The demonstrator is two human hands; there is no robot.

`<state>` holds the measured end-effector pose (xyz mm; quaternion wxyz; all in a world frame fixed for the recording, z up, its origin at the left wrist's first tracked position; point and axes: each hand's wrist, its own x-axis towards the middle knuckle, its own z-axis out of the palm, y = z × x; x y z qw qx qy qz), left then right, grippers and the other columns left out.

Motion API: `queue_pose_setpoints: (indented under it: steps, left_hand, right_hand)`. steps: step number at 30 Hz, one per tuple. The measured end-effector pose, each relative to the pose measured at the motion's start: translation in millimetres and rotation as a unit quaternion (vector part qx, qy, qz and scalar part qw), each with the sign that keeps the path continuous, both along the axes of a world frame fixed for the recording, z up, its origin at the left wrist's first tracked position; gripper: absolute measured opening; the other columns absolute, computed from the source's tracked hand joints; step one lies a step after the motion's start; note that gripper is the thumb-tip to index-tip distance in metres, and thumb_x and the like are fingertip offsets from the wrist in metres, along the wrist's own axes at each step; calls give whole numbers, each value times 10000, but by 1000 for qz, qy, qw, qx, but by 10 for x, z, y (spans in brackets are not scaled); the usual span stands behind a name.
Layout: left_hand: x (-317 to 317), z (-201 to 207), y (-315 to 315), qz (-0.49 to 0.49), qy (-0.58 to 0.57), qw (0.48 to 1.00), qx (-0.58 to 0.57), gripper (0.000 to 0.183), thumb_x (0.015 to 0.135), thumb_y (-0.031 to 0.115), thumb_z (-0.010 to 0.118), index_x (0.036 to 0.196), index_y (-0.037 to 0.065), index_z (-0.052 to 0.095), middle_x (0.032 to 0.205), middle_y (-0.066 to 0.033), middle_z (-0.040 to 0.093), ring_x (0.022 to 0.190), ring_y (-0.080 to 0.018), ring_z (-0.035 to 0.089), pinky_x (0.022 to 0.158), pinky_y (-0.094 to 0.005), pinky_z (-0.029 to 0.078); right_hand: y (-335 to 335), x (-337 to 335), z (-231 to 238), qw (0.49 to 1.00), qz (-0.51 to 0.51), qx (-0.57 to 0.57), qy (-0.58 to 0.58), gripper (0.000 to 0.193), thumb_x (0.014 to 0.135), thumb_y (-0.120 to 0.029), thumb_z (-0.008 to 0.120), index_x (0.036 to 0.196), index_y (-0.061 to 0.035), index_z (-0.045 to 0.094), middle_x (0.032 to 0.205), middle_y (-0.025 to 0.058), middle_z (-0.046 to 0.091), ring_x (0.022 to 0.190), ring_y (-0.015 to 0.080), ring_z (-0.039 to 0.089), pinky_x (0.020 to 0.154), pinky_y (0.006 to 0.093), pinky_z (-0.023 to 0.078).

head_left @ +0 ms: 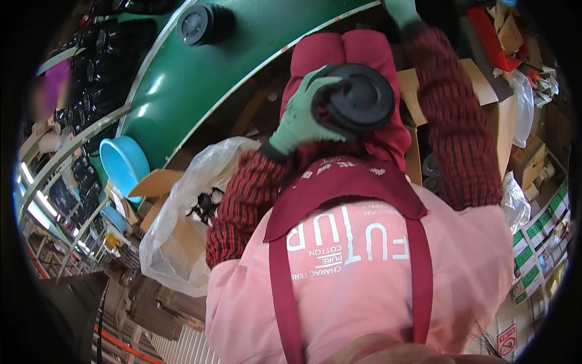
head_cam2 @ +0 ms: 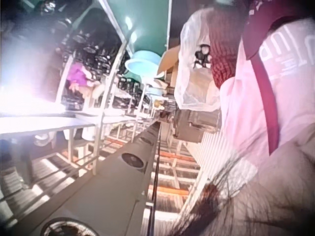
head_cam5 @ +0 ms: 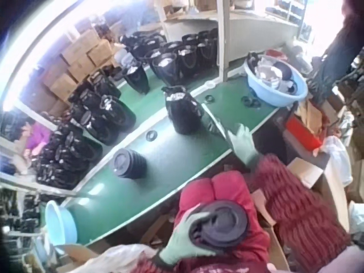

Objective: The person repeatedly picks up black kettle bodies from a green work surface, inserts a small white circular component into the base, and secures a black lid. The person handles multiple kettles one at a time, placing each completed unit back on the surface.

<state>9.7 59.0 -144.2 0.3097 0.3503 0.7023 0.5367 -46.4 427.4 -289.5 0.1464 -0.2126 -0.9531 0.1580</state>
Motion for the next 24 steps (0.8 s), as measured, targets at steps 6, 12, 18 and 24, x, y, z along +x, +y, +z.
queue_pose_setpoints:
  steps: [6,12,18,24]
  left_hand:
    - [-445,259,-27,198,-530,799,203,898,937,773,497,1472,53,460,1414,-117,576,1264,-253,592,1061,-433,501]
    - [-367,62,-263,106,-506,843,147,691,1040,620,419,1509,113,460,1444,-77,578,1303,-203,578,1090,-407,510]
    - [-247,43,-342,137,-319,930,122,712,1047,631,376,1522,103,430,1473,-67,547,1284,-196,588,1053,-399,529]
    - [-298,68,-288,153,-525,827,130,710,1016,676,400,1484,146,453,1379,-58,571,1273,-189,572,969,-358,543]
  right_hand:
    - [-1148,1531,1299,660,184,-728,21,438,1012,-168,570,1425,-34,512,1590,203,392,1496,272,352,1196,374,334]
    - [-1792,1480,2170,874,242,-421,-34,515,912,-119,683,1384,-19,503,1560,207,417,1393,347,461,1113,404,417]
    - [-1882,1514,2136,862,233,-449,-25,362,900,-94,673,1231,20,582,1545,195,440,1324,279,520,1060,366,463]
    - [-1784,1420,1824,801,99,-591,5,342,937,-121,714,1219,44,611,1290,160,623,1067,244,661,915,336,535]
